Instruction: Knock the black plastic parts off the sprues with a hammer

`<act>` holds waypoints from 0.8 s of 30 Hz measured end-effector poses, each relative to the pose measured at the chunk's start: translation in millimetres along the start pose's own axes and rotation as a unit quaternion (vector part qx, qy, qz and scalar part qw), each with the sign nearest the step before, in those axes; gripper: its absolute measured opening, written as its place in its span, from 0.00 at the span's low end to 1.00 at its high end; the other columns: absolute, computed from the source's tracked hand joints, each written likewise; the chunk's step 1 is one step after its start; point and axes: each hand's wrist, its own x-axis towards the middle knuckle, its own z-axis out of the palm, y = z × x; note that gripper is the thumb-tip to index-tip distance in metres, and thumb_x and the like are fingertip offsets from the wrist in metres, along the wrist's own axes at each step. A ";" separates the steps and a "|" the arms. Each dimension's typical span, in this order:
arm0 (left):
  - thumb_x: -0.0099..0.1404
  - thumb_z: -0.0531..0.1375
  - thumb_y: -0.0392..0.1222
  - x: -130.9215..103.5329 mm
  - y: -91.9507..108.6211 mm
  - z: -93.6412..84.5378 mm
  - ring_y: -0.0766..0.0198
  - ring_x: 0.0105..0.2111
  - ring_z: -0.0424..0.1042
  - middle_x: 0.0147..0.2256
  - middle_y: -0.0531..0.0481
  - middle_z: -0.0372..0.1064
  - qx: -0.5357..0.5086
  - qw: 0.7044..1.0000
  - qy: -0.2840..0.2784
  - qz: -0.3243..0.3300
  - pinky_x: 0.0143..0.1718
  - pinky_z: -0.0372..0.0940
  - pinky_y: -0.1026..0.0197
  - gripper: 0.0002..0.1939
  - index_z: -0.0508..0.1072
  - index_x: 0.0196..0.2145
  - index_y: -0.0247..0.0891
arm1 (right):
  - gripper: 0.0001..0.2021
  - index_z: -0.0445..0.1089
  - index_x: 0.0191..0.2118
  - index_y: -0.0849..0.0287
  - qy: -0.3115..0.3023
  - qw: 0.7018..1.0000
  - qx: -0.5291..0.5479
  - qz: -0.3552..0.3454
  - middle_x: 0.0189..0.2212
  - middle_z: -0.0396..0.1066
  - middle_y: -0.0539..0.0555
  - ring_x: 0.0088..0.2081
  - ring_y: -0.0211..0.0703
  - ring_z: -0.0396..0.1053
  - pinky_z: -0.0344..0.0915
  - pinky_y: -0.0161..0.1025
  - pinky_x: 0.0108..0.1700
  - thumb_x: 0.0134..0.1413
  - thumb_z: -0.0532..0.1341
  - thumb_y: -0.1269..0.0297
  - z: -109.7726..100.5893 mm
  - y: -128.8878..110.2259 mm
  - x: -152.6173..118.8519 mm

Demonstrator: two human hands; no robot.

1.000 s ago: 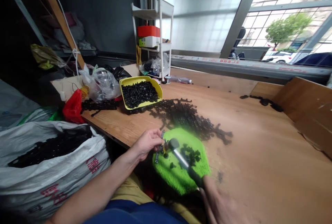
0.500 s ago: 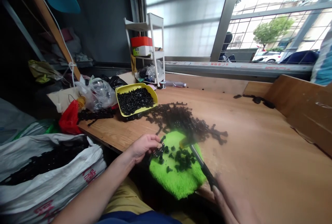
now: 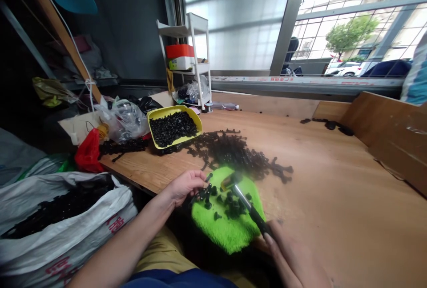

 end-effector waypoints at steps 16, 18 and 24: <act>0.45 0.58 0.30 0.6 14.6 7.2 0.77 0.09 0.49 0.11 0.61 0.53 -0.010 1.000 -0.020 0.004 0.09 0.46 0.73 0.08 0.60 0.21 0.36 | 0.16 0.57 0.41 0.55 -0.096 0.967 -0.217 -0.097 0.21 0.65 0.50 0.22 0.47 0.66 0.57 0.37 0.20 0.60 0.41 0.52 -2.6 -11.8 22.8; 0.45 0.58 0.30 1.7 13.6 8.8 0.76 0.10 0.50 0.12 0.61 0.55 -0.013 0.999 -0.027 0.012 0.10 0.46 0.73 0.08 0.60 0.21 0.36 | 0.17 0.56 0.45 0.55 -0.060 0.973 -0.197 -0.108 0.29 0.68 0.54 0.29 0.47 0.68 0.60 0.37 0.23 0.61 0.39 0.53 -1.6 -10.3 22.2; 0.44 0.58 0.30 5.2 9.2 7.2 0.76 0.10 0.51 0.12 0.61 0.55 0.000 1.000 -0.013 0.013 0.11 0.46 0.73 0.07 0.61 0.21 0.35 | 0.14 0.56 0.37 0.53 -0.102 0.979 -0.162 -0.072 0.21 0.63 0.49 0.24 0.46 0.65 0.55 0.37 0.22 0.61 0.41 0.52 1.8 -14.5 20.2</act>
